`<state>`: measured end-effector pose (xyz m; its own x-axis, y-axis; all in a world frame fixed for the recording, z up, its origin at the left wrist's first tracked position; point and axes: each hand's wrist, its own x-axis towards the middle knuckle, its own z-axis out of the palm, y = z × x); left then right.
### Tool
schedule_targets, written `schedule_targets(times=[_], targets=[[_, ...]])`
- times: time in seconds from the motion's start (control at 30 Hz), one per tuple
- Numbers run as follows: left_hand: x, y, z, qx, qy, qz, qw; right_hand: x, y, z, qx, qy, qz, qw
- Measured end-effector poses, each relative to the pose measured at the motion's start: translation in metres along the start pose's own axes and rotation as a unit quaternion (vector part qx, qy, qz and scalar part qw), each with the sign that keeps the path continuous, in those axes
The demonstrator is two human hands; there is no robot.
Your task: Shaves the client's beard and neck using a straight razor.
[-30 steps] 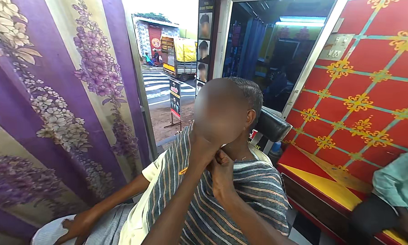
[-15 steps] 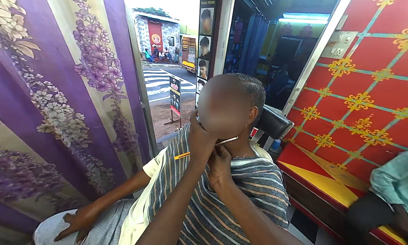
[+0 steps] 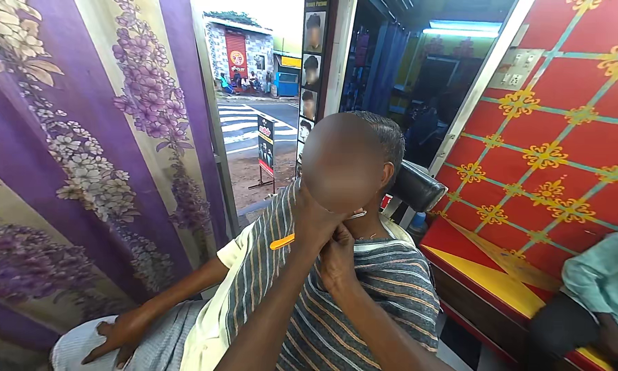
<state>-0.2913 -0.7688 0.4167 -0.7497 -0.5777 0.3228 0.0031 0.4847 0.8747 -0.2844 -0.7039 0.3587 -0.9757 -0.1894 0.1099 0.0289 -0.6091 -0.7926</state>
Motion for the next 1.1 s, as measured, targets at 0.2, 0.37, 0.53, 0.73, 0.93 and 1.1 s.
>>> schedule_targets(times=[0.2,0.37,0.53,0.73,0.93,1.1], targets=[[0.006,0.001,0.005,-0.001,0.047,0.0,0.999,0.005,-0.002,0.0,0.011,0.02,0.046,0.999],[0.003,0.008,0.002,0.005,0.076,-0.019,0.997,0.002,-0.008,0.005,0.036,0.062,0.092,0.993],[0.001,0.01,-0.001,0.004,0.073,-0.008,0.997,-0.007,-0.015,0.009,0.055,0.104,0.122,0.986],[0.006,0.012,-0.004,0.019,0.051,-0.024,0.998,-0.019,-0.026,0.006,0.067,0.134,0.142,0.978],[-0.008,0.008,-0.009,0.009,0.039,-0.021,0.999,-0.024,-0.046,-0.027,-0.071,0.016,0.077,0.994],[-0.01,0.011,0.017,0.077,0.092,0.04,0.992,-0.009,-0.06,-0.028,-0.114,-0.025,0.075,0.99]])
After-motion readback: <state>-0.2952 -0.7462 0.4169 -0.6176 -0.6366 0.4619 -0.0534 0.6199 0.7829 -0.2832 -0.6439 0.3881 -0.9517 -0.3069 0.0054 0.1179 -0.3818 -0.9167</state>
